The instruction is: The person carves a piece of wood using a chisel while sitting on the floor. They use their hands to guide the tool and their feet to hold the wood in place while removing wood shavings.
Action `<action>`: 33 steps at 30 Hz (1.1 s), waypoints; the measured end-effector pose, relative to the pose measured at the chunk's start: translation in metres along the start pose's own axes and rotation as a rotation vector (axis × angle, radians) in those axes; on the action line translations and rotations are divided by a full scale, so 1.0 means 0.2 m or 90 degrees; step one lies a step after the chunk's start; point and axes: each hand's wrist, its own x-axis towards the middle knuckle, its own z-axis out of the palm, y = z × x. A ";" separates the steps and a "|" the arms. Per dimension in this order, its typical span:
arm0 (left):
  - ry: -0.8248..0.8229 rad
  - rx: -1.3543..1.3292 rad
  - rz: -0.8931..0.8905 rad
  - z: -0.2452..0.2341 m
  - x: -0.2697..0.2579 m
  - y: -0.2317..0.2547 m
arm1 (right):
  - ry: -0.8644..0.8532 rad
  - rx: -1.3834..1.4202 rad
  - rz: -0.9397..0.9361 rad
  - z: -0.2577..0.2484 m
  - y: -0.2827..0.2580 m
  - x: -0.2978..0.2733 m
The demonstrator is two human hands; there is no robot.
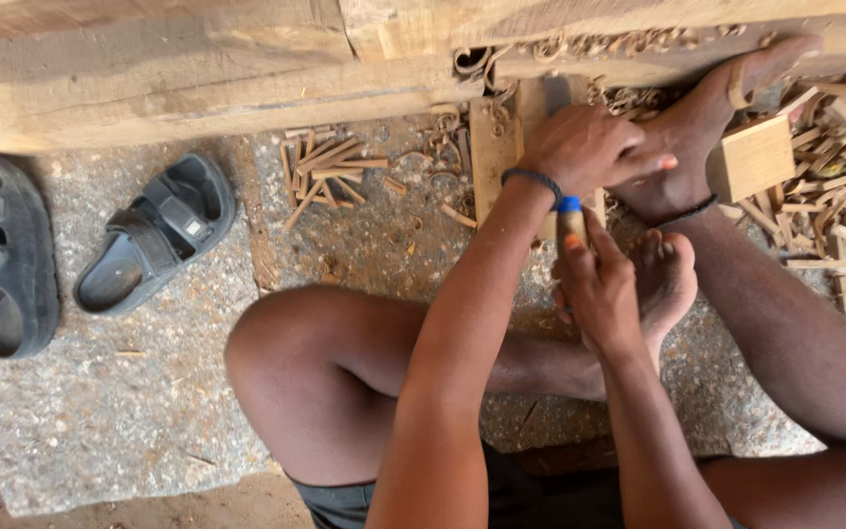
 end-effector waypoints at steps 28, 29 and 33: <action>0.383 0.178 -0.220 0.01 -0.49 -0.07 | 0.168 0.098 -0.068 -0.38 0.13 -0.34; 0.359 0.181 -0.227 0.02 -0.49 -0.08 | 0.168 0.088 -0.069 -0.38 0.13 -0.34; 0.358 0.160 -0.214 0.09 -0.49 -0.10 | 0.167 0.069 -0.088 -0.39 0.14 -0.36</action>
